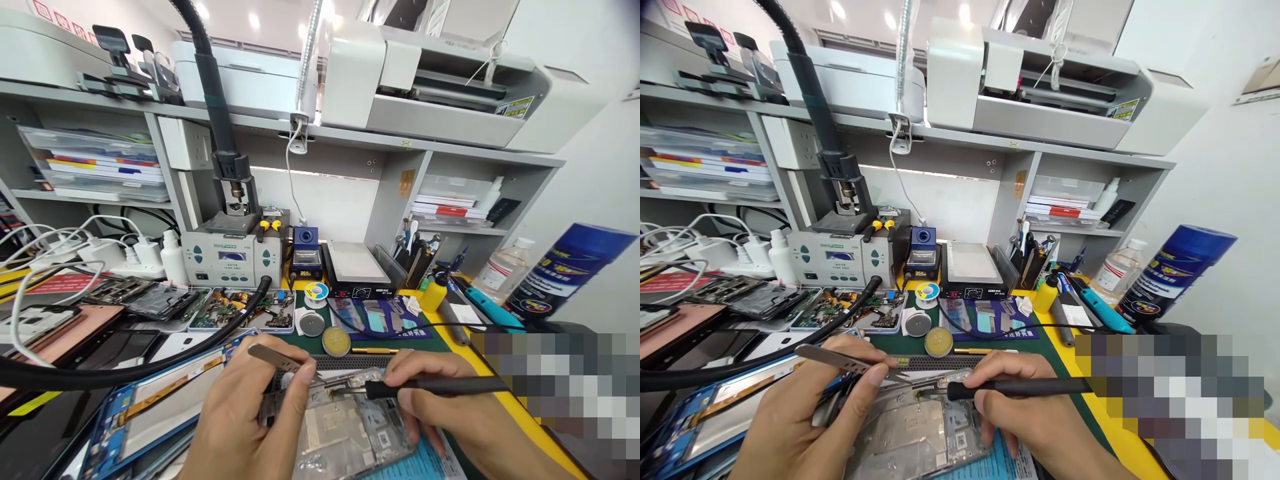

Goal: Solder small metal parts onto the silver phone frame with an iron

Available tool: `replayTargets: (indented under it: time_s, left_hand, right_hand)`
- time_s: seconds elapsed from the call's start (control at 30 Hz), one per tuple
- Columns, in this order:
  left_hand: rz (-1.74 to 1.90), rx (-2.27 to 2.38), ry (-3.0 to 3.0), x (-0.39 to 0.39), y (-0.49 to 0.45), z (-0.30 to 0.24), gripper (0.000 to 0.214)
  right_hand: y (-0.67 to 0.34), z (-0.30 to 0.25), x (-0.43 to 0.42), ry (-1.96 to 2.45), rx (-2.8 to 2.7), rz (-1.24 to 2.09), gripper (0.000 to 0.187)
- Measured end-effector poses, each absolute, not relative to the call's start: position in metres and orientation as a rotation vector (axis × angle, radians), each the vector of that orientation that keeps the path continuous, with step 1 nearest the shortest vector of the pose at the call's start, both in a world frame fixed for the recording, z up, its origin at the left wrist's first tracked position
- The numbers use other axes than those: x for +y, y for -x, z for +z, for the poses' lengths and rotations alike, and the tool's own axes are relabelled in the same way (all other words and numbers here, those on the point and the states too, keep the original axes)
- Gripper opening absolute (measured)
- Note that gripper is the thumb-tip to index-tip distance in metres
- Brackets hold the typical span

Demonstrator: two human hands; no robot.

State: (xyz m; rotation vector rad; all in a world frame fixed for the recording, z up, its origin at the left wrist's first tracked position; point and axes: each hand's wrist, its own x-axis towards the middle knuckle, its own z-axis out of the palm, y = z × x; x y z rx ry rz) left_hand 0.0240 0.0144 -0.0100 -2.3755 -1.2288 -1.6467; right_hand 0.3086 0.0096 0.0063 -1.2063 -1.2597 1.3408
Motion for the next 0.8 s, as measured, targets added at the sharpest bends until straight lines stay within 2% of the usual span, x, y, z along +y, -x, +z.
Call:
replayTargets:
  time_s: [0.33, 0.57, 0.8]
  left_hand:
    - [-1.661, -1.206, 2.346, 0.018, -0.025, -0.009, 0.01]
    - [-1.685, -1.227, 2.347, 0.015, -0.025, -0.009, 0.011]
    - [-1.674, -1.213, 2.383, 0.016, -0.026, -0.007, 0.011]
  right_hand:
    - [-0.299, 0.026, 0.007, 1.206, -1.259, 1.334, 0.011]
    - [-0.312, 0.004, 0.012, 1.274, -1.303, 1.312, 0.021]
    - [-0.307, 0.014, 0.013, 1.379, -1.287, 1.329, 0.028]
